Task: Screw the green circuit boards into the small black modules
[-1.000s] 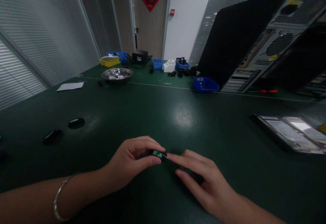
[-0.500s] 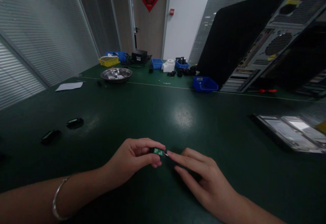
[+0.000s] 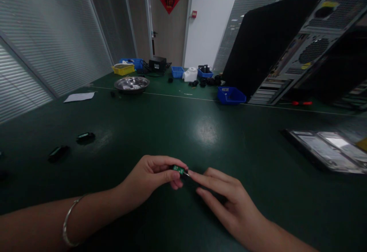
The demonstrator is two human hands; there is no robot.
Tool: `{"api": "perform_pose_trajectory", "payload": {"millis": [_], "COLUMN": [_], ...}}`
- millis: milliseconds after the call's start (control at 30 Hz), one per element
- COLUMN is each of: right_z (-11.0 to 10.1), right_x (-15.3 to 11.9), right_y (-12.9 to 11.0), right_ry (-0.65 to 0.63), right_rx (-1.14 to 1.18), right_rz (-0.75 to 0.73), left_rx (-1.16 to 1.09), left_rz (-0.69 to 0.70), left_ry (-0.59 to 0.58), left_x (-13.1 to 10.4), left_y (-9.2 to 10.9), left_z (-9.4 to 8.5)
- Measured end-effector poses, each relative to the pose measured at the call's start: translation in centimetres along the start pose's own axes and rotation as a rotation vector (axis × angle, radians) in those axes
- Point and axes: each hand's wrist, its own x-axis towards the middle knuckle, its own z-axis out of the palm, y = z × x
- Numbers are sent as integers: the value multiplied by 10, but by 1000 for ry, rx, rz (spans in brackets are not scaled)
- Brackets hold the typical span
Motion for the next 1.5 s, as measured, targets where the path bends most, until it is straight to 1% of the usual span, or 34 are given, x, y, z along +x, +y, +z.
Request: {"api": "perform_pose_trajectory", "payload": {"millis": [133, 333, 400, 533, 733, 833, 933, 1067, 1133, 1200, 1333, 1500], "right_z": [1, 2, 2, 1, 3, 3, 2, 1, 1, 1, 2, 3], "right_x": [0, 1, 2, 4, 4, 3, 3, 0, 0, -1, 0, 2], "right_y": [-1, -1, -2, -4, -4, -2, -1, -1, -1, -1, -1, -3], "right_ry": [7, 14, 16, 21, 40, 44, 32, 23, 25, 30, 32, 51], "right_rx": [11, -38, -27, 24, 31, -10, -73, -125, -123, -102, -59, -5], "right_rz": [3, -3, -2, 13, 19, -7, -25, -50, -50, -34, -14, -24], "left_rx": [-8, 30, 22, -22, -139, -88, 44, 162, 170, 156, 94, -11], "left_rz": [3, -6, 1, 6, -7, 17, 52, 141, 151, 119, 57, 38], "left_ry": [8, 55, 52, 40, 40, 52, 98, 158, 148, 114, 72, 48], "left_x": [0, -1, -1, 0, 0, -1, -3, -6, -7, -6, -3, -2], "left_y": [0, -3, -4, -6, -5, -4, -1, 2, 3, 3, 0, -5], "left_z": [1, 0, -1, -2, 2, 3, 5, 8, 9, 7, 4, 2]}}
